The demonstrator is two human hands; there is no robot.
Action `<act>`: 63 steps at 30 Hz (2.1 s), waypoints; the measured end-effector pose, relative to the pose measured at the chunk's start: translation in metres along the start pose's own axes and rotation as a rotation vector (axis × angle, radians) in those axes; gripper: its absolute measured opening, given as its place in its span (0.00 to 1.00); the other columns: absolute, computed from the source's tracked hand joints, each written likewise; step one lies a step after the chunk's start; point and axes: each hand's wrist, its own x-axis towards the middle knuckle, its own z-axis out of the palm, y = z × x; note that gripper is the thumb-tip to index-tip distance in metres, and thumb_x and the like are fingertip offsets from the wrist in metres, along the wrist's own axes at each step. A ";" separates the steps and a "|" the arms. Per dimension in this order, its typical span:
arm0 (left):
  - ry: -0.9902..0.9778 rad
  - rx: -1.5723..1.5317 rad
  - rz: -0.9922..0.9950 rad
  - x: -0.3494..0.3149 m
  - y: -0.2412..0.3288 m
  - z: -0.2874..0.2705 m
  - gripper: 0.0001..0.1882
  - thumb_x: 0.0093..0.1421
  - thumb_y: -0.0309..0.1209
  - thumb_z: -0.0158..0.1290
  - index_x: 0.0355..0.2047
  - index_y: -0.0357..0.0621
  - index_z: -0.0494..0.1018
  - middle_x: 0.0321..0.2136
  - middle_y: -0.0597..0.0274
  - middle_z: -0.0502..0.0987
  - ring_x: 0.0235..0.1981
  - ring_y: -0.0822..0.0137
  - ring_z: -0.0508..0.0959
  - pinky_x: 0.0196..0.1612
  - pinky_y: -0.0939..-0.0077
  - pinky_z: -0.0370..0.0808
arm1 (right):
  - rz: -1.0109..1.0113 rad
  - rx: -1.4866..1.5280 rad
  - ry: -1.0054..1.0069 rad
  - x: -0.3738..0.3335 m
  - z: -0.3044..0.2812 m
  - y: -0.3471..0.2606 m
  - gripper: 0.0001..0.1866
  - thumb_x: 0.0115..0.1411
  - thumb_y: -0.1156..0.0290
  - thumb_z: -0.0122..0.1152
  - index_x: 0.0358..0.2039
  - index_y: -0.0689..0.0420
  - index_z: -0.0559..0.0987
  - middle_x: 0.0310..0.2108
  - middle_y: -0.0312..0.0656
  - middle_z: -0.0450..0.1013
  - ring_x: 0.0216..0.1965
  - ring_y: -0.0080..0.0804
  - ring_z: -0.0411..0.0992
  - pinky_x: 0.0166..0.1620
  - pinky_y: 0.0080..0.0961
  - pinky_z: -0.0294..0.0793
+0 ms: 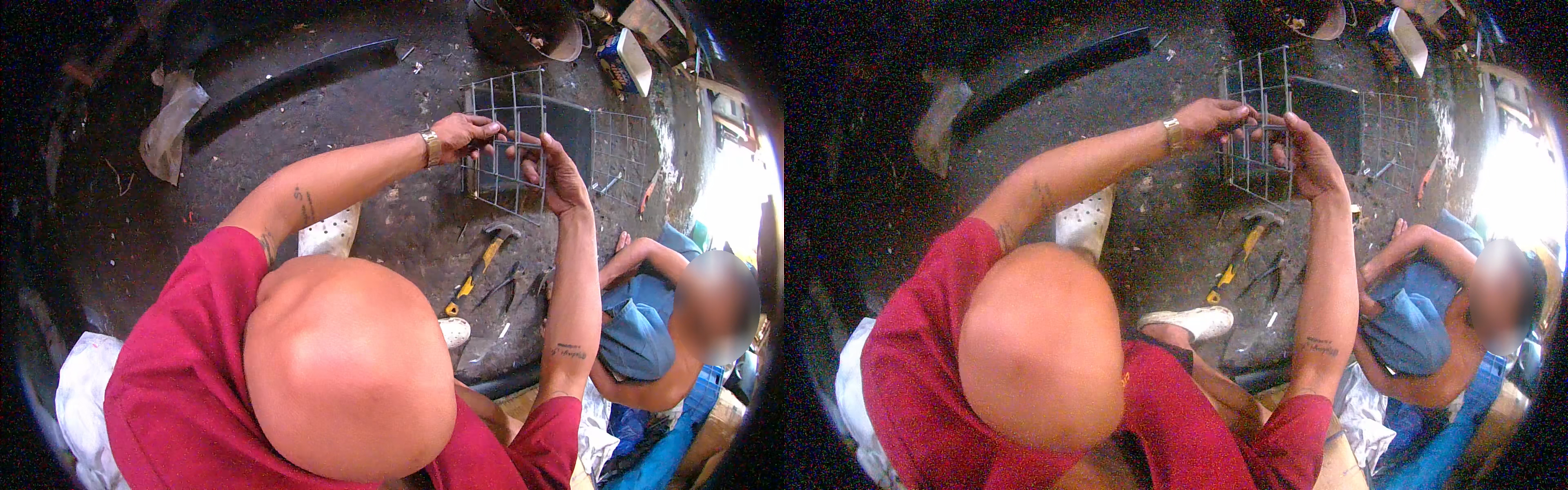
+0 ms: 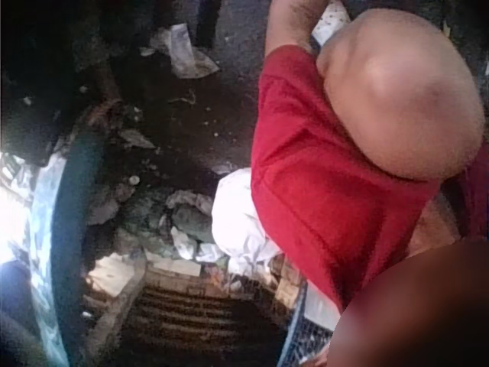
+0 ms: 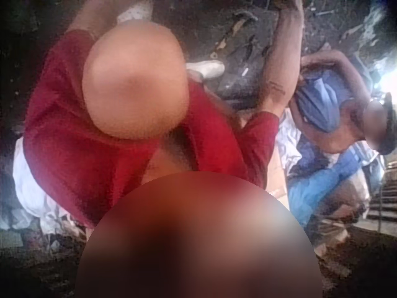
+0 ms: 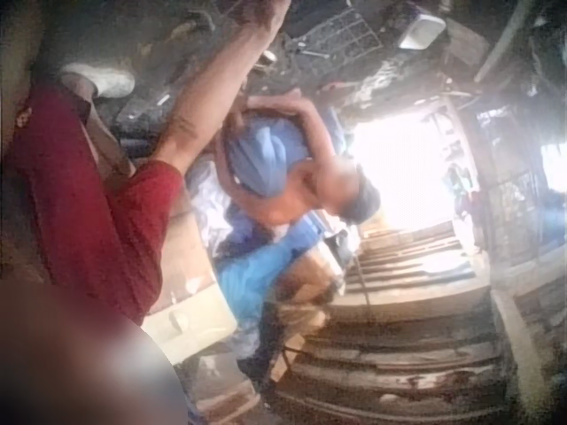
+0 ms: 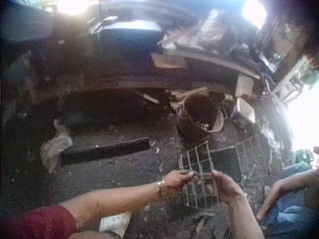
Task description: The person assembles a metal frame by connecting wire grid pieces and attaching them to a black rectangular base. They use a hammer to secure components and adjust the frame's alignment while sitting on the floor.
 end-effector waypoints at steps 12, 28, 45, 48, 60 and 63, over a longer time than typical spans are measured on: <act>0.059 0.096 0.109 -0.006 0.005 0.012 0.18 0.64 0.36 0.53 0.47 0.33 0.74 0.38 0.58 0.81 0.25 0.73 0.79 0.25 0.80 0.79 | -0.044 -0.057 0.096 0.000 -0.007 0.008 0.33 0.65 0.46 0.46 0.58 0.63 0.69 0.37 0.37 0.78 0.18 0.16 0.61 0.22 0.10 0.59; 0.103 0.167 0.119 -0.006 0.002 0.014 0.15 0.66 0.37 0.51 0.42 0.35 0.76 0.32 0.63 0.78 0.24 0.74 0.78 0.26 0.77 0.78 | -0.001 -0.096 0.120 -0.004 -0.005 0.003 0.34 0.68 0.47 0.43 0.61 0.65 0.64 0.40 0.41 0.77 0.25 0.16 0.66 0.30 0.12 0.68; 0.002 0.155 0.187 0.008 -0.009 -0.005 0.14 0.64 0.42 0.53 0.37 0.44 0.77 0.30 0.71 0.77 0.26 0.78 0.75 0.31 0.81 0.73 | 0.125 -0.180 0.006 -0.006 0.007 -0.021 0.23 0.65 0.56 0.53 0.56 0.55 0.71 0.49 0.39 0.75 0.46 0.31 0.73 0.48 0.34 0.75; -0.080 0.188 0.130 0.010 -0.008 -0.009 0.21 0.65 0.44 0.51 0.44 0.38 0.76 0.39 0.65 0.78 0.35 0.73 0.75 0.41 0.76 0.74 | 0.139 -0.162 -0.030 -0.007 0.009 -0.024 0.27 0.62 0.62 0.58 0.60 0.56 0.67 0.52 0.40 0.72 0.48 0.34 0.73 0.52 0.37 0.73; -0.067 0.215 0.159 0.011 -0.009 -0.006 0.19 0.66 0.44 0.49 0.43 0.40 0.76 0.38 0.65 0.78 0.36 0.73 0.75 0.39 0.75 0.75 | 0.134 -0.125 0.042 -0.014 0.011 -0.018 0.36 0.55 0.70 0.65 0.63 0.58 0.62 0.56 0.44 0.69 0.52 0.40 0.71 0.53 0.46 0.73; -0.049 0.246 0.167 0.012 -0.008 -0.004 0.19 0.66 0.43 0.49 0.44 0.40 0.76 0.39 0.63 0.79 0.35 0.72 0.76 0.37 0.75 0.75 | 0.103 -0.047 0.020 -0.019 0.006 -0.015 0.37 0.56 0.69 0.65 0.63 0.60 0.61 0.57 0.45 0.68 0.53 0.42 0.70 0.55 0.47 0.72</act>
